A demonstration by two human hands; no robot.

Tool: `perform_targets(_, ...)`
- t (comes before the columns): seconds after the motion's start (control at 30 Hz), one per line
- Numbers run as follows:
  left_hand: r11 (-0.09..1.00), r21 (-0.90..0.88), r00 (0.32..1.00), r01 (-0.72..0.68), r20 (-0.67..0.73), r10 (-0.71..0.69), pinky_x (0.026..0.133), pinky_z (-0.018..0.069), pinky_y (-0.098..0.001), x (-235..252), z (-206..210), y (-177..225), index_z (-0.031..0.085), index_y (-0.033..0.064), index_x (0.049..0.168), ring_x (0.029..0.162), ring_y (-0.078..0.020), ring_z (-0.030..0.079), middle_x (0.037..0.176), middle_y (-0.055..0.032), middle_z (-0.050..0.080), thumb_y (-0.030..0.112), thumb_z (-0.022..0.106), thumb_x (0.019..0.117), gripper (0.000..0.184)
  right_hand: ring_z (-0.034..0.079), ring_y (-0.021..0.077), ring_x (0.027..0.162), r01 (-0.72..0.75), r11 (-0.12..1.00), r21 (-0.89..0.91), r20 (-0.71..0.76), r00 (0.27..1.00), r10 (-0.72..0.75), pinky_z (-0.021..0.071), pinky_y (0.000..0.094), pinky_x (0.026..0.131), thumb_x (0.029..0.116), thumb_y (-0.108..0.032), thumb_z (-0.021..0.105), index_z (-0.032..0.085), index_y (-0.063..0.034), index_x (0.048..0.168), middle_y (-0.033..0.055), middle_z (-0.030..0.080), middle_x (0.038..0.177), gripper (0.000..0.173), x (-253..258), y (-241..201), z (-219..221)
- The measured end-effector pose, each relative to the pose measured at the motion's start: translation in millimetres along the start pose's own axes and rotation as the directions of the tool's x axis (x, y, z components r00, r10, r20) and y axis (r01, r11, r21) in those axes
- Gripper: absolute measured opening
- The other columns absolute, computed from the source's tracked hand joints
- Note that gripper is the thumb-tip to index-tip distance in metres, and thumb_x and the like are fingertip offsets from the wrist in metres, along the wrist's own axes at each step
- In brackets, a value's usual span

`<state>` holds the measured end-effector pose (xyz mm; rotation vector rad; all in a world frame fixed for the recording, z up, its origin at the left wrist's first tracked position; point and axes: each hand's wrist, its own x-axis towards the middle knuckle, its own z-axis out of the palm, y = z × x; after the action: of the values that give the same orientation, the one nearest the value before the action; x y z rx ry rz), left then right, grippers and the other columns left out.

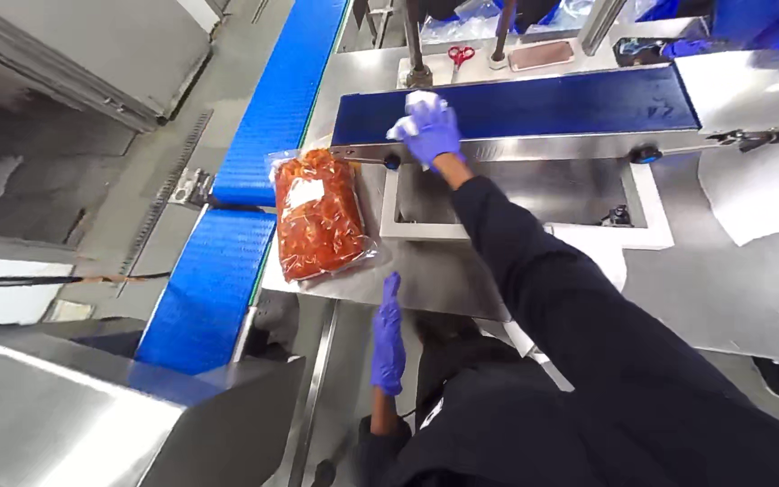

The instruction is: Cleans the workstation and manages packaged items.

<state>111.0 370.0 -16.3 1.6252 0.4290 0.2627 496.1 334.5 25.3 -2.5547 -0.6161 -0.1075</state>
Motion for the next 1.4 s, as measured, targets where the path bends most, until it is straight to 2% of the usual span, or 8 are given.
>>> perform_targets(0.13, 0.937, 0.193, 0.955, -0.292, 0.013, 0.295, 0.129, 0.0132, -0.0460, 74.4, 17.4, -0.2, 0.041, -0.0114, 0.149, 0.156, -0.0375, 0.018, 0.162, -0.0275, 0.031, 0.037, 0.040, 0.1039, 0.066, 0.014, 0.0353, 0.158, 0.121, 0.991, 0.048, 0.136, 0.983, -0.127, 0.0056, 0.0570, 0.127, 0.1069, -0.055, 0.034, 0.040, -0.0233, 0.159, 0.0071, 0.031, 0.168, 0.061, -5.3, -49.5, 23.4)
perform_targets(0.3, 0.609, 0.627, 0.813, -0.485, 0.067, 0.579, 0.126, 0.0106, -0.0595, 165.2, 21.7, -11.4, 0.047, -0.0051, 0.148, 0.152, -0.0489, 0.023, 0.160, -0.0284, 0.034, 0.040, 0.045, 0.1025, 0.064, 0.040, 0.0335, 0.147, 0.112, 0.993, 0.047, -0.137, 0.985, -0.105, 0.0284, 0.0537, 0.122, 0.1031, -0.022, 0.053, 0.066, -0.0162, 0.135, 0.0082, 0.058, 0.147, 0.035, -41.9, 26.2, -8.2)
perform_targets(0.53, 0.438, 0.759, 0.731, -0.482, 0.072, 0.679, 0.121, 0.0127, -0.0676, 196.9, 36.7, -27.1, 0.052, -0.0003, 0.147, 0.148, -0.0511, 0.030, 0.157, -0.0299, 0.039, 0.051, 0.046, 0.1015, 0.069, 0.065, 0.0179, 0.104, -0.464, 0.651, 0.601, -0.122, 0.752, 0.648, 0.0537, 0.0417, 0.091, 0.0972, -0.003, 0.058, 0.066, -0.0042, 0.123, 0.0123, 0.068, 0.121, 0.027, -268.4, 68.6, -102.4)
perform_targets(0.7, 0.454, 0.743, 0.742, -0.492, 0.085, 0.665, 0.122, 0.0149, -0.0630, 196.3, 34.9, -23.8, 0.054, -0.0023, 0.144, 0.146, -0.0546, 0.030, 0.156, -0.0328, 0.038, 0.052, 0.055, 0.0960, 0.073, 0.066, 0.0216, 0.121, -0.407, 0.695, 0.593, -0.189, 0.769, 0.611, 0.0519, 0.0398, 0.107, 0.0877, -0.001, 0.062, 0.073, 0.0034, 0.111, 0.0147, 0.072, 0.120, 0.026, -376.0, 45.7, 23.9)
perform_targets(0.87, 0.472, 0.741, 0.774, -0.478, 0.101, 0.625, 0.124, 0.0122, -0.0599, 198.8, 32.2, -22.8, 0.054, -0.0017, 0.145, 0.148, -0.0549, 0.026, 0.158, -0.0319, 0.035, 0.051, 0.054, 0.0951, 0.073, 0.033, 0.0385, 0.151, -0.544, 0.839, -0.018, -0.086, 0.837, 0.541, 0.0260, 0.0539, 0.124, 0.1041, -0.036, 0.045, 0.055, -0.0092, 0.148, 0.0142, 0.046, 0.158, 0.052, -304.9, 66.6, 96.4)
perform_targets(1.0, 0.493, 0.726, 0.820, -0.480, 0.172, 0.545, 0.125, 0.0082, -0.0573, 196.4, 27.6, -18.1, 0.050, 0.0004, 0.149, 0.152, -0.0526, 0.017, 0.162, -0.0316, 0.028, 0.054, 0.045, 0.0976, 0.074, 0.009, 0.0344, 0.159, -0.766, 0.642, -0.026, -0.296, 0.619, 0.727, 0.0141, 0.0551, 0.127, 0.1093, -0.045, 0.034, 0.020, -0.0048, 0.163, 0.0154, 0.016, 0.171, 0.069, -239.4, 160.5, 57.0)
perform_targets(1.1, 0.467, 0.739, 0.832, -0.485, 0.226, 0.507, 0.126, 0.0052, -0.0573, 201.1, 23.2, -26.2, 0.047, 0.0042, 0.152, 0.154, -0.0497, 0.014, 0.164, -0.0282, 0.025, 0.059, 0.043, 0.0967, 0.078, 0.025, 0.0479, 0.152, -0.802, 0.594, 0.062, -0.598, 0.447, 0.665, 0.0171, 0.0587, 0.124, 0.1045, -0.041, 0.039, 0.040, 0.0035, 0.154, 0.0274, 0.035, 0.161, 0.067, -181.9, 222.6, 57.8)
perform_targets(1.4, 0.393, 0.817, 0.852, -0.421, 0.208, 0.480, 0.125, 0.0116, -0.0577, 204.0, 24.8, -32.2, 0.046, 0.0068, 0.152, 0.153, -0.0488, 0.018, 0.164, -0.0268, 0.026, 0.062, 0.037, 0.0942, 0.081, 0.033, 0.0306, 0.152, -0.280, 0.960, 0.031, -0.188, 0.941, 0.280, 0.0284, 0.0513, 0.124, 0.1044, -0.041, 0.045, 0.050, -0.0114, 0.152, 0.0077, 0.044, 0.160, 0.056, -168.5, 95.9, 139.4)
